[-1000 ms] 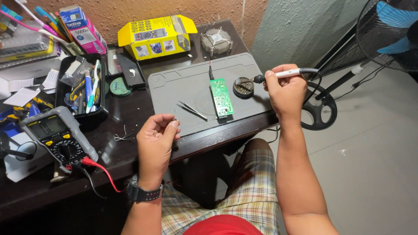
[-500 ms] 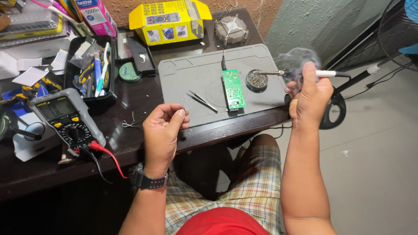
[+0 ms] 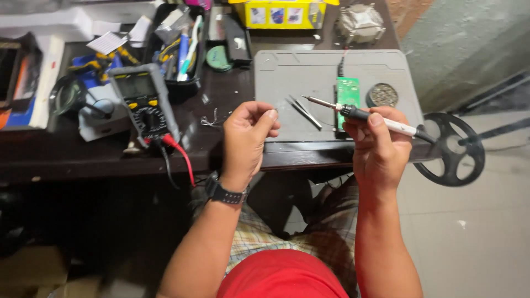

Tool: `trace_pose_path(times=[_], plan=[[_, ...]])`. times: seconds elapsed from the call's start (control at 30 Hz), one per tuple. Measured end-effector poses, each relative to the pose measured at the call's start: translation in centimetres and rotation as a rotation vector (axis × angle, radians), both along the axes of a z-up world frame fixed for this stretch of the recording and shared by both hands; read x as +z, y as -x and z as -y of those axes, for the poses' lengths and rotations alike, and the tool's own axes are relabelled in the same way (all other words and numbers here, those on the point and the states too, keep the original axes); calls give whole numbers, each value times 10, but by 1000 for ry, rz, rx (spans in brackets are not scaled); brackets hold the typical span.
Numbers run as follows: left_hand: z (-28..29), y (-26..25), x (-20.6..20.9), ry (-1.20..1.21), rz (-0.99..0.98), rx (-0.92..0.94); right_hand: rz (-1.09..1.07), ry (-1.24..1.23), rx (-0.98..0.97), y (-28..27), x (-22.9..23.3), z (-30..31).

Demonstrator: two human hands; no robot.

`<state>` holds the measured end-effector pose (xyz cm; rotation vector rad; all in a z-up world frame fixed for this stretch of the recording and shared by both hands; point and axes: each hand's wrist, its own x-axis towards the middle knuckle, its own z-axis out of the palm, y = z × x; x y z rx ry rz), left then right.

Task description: Soldering electronic components onto a printed circuit board (PCB) at a repair station.

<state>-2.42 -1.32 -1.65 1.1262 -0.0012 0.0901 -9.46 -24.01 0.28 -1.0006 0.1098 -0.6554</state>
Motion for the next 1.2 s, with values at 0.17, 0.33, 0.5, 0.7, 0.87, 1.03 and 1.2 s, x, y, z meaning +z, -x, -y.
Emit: trace_pose_path(times=[0.17,0.33,0.5,0.7,0.87,1.03,1.2], plan=[[-2,0,4,48,-36,19,15,110,-15,-3,-19,-8],[-3,3,10,53,-51,10,34,185,-20,-5,-26,-13],[-2,1,6,43,-34,-5,60,256,-26,-7,-30,-15],[-2,2,5,31,-15,-24,68,264,-17,-7,-29,-16],[-2,1,3,29,-1,-27,76,290,-16,-7,-30,-16],[-2,0,1,32,9,-33,83,298,-17,-7,-32,-17],[-3,0,-2,15,27,-47,98,331,-50,-7,-31,-17]])
